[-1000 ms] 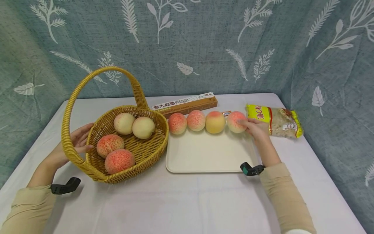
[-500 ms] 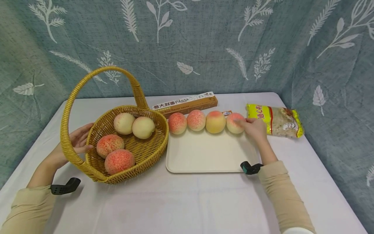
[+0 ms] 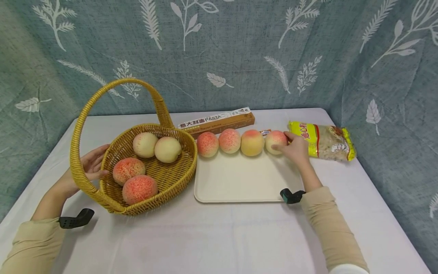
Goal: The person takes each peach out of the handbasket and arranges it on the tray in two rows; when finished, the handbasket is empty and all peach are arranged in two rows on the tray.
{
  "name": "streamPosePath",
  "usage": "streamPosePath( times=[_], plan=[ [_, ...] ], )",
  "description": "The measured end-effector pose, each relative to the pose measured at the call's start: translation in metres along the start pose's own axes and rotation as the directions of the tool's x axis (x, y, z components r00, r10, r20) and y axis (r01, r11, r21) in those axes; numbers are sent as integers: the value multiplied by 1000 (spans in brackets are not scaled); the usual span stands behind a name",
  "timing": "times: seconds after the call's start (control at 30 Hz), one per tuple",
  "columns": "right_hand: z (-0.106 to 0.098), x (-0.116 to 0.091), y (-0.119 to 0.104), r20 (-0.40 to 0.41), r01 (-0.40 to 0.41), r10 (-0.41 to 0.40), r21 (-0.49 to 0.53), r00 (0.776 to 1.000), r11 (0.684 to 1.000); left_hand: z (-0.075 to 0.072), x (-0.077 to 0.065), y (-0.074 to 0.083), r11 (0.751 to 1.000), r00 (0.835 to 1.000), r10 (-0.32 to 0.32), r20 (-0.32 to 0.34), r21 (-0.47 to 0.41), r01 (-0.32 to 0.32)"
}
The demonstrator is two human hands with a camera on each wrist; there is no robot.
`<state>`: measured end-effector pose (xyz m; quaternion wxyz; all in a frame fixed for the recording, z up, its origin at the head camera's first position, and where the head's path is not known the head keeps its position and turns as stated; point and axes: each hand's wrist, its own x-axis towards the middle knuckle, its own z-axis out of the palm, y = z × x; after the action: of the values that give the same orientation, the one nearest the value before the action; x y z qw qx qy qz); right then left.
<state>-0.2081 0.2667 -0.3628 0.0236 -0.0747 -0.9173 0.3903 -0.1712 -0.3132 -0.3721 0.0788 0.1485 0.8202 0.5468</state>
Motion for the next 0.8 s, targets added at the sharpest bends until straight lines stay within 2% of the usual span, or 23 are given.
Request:
streamPosePath(
  times=[0.2, 0.4, 0.8],
  plan=[
    [3, -1, -1, -38, 13, -13, -1, 999, 1000, -1, 0, 0, 1000, 1000, 1, 4, -6, -1],
    [6, -1, -3, -68, -25, 28, 44, 997, 999, 0, 0, -1, 1000, 1000, 2, -4, 14, -2],
    [1, -2, -4, -14, -33, 33, 6, 999, 999, 0, 0, 1, 1000, 1000, -16, -4, -4, 16]
  ],
)
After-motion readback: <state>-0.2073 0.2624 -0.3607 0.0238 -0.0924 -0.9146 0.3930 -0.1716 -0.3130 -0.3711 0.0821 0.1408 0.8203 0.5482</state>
